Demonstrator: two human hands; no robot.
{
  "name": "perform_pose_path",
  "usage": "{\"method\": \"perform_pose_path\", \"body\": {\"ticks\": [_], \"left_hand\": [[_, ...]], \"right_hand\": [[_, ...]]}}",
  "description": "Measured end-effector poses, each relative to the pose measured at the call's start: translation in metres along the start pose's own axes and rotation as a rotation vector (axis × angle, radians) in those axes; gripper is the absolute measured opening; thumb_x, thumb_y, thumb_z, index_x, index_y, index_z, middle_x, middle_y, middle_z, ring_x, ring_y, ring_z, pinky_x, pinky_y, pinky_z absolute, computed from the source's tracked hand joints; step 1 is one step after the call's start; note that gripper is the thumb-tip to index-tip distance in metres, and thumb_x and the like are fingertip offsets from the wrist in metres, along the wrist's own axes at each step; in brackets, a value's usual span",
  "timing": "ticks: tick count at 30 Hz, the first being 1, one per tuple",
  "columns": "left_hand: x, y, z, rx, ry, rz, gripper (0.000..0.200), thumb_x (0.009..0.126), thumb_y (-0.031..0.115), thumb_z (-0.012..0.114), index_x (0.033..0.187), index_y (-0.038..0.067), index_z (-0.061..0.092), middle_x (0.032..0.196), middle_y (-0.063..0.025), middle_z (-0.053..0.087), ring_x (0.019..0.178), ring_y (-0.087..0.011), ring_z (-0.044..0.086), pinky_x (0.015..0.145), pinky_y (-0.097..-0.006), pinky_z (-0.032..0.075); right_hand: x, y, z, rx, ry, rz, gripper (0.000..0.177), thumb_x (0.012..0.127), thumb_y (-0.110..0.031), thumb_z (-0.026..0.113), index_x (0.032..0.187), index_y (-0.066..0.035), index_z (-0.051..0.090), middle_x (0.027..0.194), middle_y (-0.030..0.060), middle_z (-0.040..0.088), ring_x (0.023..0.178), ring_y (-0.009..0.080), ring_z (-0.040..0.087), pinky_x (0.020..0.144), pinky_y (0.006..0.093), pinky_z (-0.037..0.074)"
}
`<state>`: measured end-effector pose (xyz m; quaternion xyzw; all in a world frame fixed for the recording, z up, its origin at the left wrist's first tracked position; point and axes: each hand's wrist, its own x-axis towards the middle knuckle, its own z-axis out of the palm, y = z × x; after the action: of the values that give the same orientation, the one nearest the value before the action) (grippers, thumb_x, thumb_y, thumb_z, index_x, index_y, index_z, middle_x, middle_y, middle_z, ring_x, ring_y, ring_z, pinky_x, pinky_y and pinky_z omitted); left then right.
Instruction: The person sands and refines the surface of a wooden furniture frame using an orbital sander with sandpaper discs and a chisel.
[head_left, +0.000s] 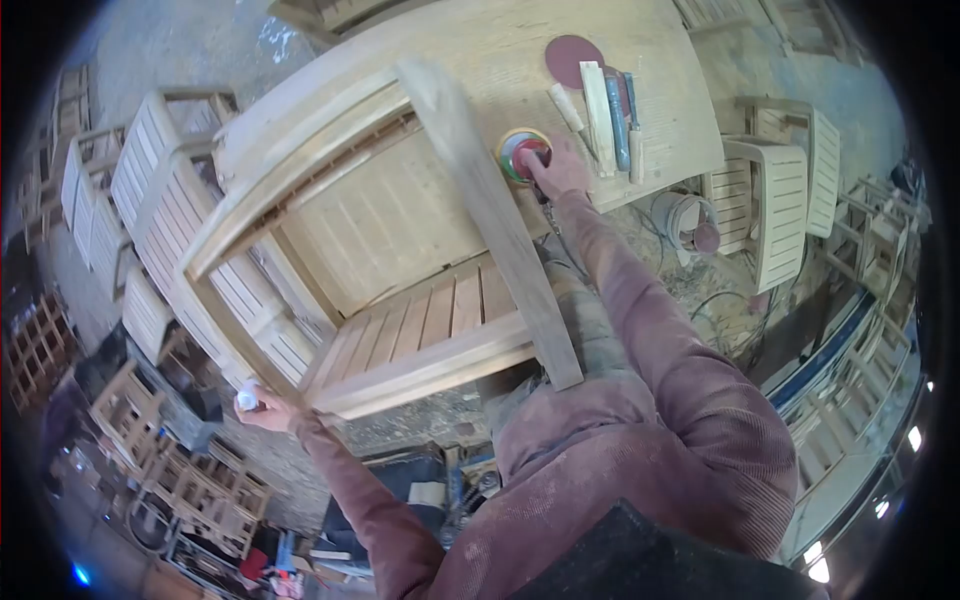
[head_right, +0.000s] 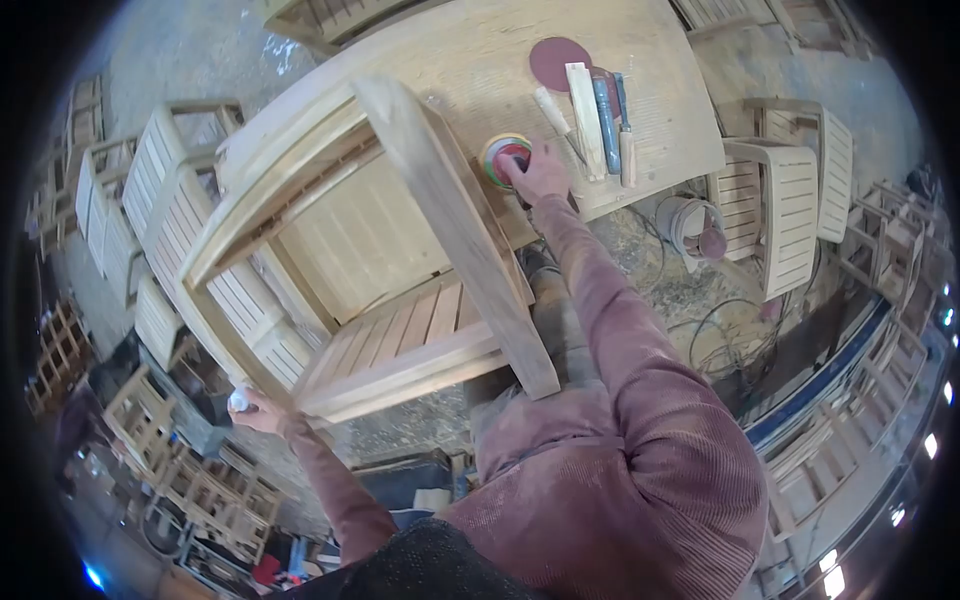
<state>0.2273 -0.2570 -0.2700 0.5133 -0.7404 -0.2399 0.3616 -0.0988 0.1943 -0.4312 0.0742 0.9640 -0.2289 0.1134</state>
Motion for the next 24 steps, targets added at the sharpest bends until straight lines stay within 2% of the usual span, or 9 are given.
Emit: {"method": "perform_pose_path", "body": {"ticks": [1, 3, 6, 8, 9, 10, 17, 20, 24], "left_hand": [[-0.003, 0.018, 0.015, -0.012, -0.016, 0.014, 0.049, 0.084, 0.014, 0.063, 0.121, -0.003, 0.037, 0.114, -0.0182, 0.049, 0.098, -0.0261, 0.053, 0.086, -0.0355, 0.044], [-0.020, 0.076, 0.041, 0.028, -0.370, 0.243, 0.043, 0.082, 0.008, 0.063, 0.120, -0.002, 0.044, 0.112, -0.0145, 0.052, 0.099, -0.0224, 0.054, 0.087, -0.0324, 0.044], [-0.034, 0.077, 0.107, -0.166, -0.832, 0.107, 0.037, 0.077, 0.007, 0.066, 0.112, 0.003, 0.056, 0.106, -0.0127, 0.059, 0.095, -0.0220, 0.058, 0.086, -0.0321, 0.045], [-0.047, 0.067, 0.178, 0.339, -1.099, 0.575, 0.046, 0.072, 0.016, 0.070, 0.114, 0.006, 0.054, 0.106, -0.0169, 0.060, 0.098, -0.0319, 0.057, 0.086, -0.0362, 0.046], [-0.054, 0.067, 0.201, 0.559, -1.320, 0.474, 0.043, 0.074, 0.019, 0.068, 0.114, 0.011, 0.054, 0.105, -0.0170, 0.060, 0.094, -0.0348, 0.058, 0.080, -0.0416, 0.048], [-0.065, 0.025, 0.228, 0.209, -1.244, 0.642, 0.040, 0.072, 0.018, 0.068, 0.109, 0.012, 0.057, 0.106, -0.0103, 0.061, 0.095, -0.0313, 0.060, 0.081, -0.0374, 0.049], [-0.121, 0.013, 0.276, 0.265, -1.335, 0.763, 0.045, 0.071, 0.008, 0.066, 0.111, 0.015, 0.050, 0.109, -0.0072, 0.057, 0.096, -0.0294, 0.057, 0.080, -0.0394, 0.049], [-0.126, 0.008, 0.273, 0.280, -1.365, 0.726, 0.047, 0.071, 0.007, 0.065, 0.114, 0.016, 0.049, 0.116, -0.0061, 0.054, 0.096, -0.0287, 0.057, 0.080, -0.0382, 0.050], [-0.117, -0.025, 0.283, 0.288, -1.320, 0.832, 0.040, 0.074, 0.009, 0.064, 0.112, 0.013, 0.052, 0.111, -0.0083, 0.057, 0.093, -0.0290, 0.059, 0.078, -0.0399, 0.050]], "right_hand": [[0.006, 0.015, 0.001, 0.086, 0.141, -0.086, 0.057, 0.074, -0.047, 0.063, 0.117, -0.012, 0.047, 0.107, 0.0181, 0.050, 0.101, 0.0368, 0.052, 0.084, 0.0455, 0.044], [0.029, 0.055, 0.001, 0.018, 0.257, 0.117, 0.045, 0.080, -0.037, 0.057, 0.114, -0.010, 0.050, 0.107, 0.0204, 0.051, 0.102, 0.0388, 0.050, 0.086, 0.0452, 0.041], [0.043, 0.097, -0.014, -0.231, 0.335, 0.501, 0.049, 0.074, -0.028, 0.059, 0.118, -0.013, 0.044, 0.113, 0.0216, 0.050, 0.108, 0.0378, 0.047, 0.089, 0.0470, 0.039], [0.049, 0.134, -0.013, -0.252, 0.072, 0.625, 0.058, 0.070, -0.026, 0.062, 0.123, -0.012, 0.039, 0.117, 0.0217, 0.049, 0.113, 0.0371, 0.044, 0.092, 0.0480, 0.036], [0.050, 0.137, -0.016, -0.295, 0.007, 0.612, 0.063, 0.071, -0.030, 0.062, 0.125, -0.011, 0.036, 0.118, 0.0221, 0.048, 0.113, 0.0377, 0.044, 0.093, 0.0472, 0.036], [0.053, 0.139, -0.021, -0.341, -0.054, 0.598, 0.068, 0.072, -0.034, 0.063, 0.127, -0.010, 0.033, 0.119, 0.0225, 0.048, 0.113, 0.0383, 0.045, 0.094, 0.0464, 0.037], [0.065, 0.191, -0.021, -0.247, -0.208, 0.339, 0.069, 0.068, -0.045, 0.070, 0.111, 0.004, 0.049, 0.101, 0.0270, 0.059, 0.096, 0.0369, 0.058, 0.083, 0.0430, 0.045], [0.065, 0.197, -0.014, -0.221, -0.031, 0.365, 0.062, 0.069, -0.040, 0.072, 0.103, 0.009, 0.053, 0.088, 0.0236, 0.063, 0.081, 0.0336, 0.062, 0.074, 0.0420, 0.048], [0.013, 0.098, -0.048, 0.687, 0.109, 0.451, 0.033, 0.079, -0.025, 0.065, 0.092, 0.002, 0.052, 0.069, 0.0092, 0.057, 0.059, 0.0205, 0.056, 0.055, 0.0341, 0.047]]}}
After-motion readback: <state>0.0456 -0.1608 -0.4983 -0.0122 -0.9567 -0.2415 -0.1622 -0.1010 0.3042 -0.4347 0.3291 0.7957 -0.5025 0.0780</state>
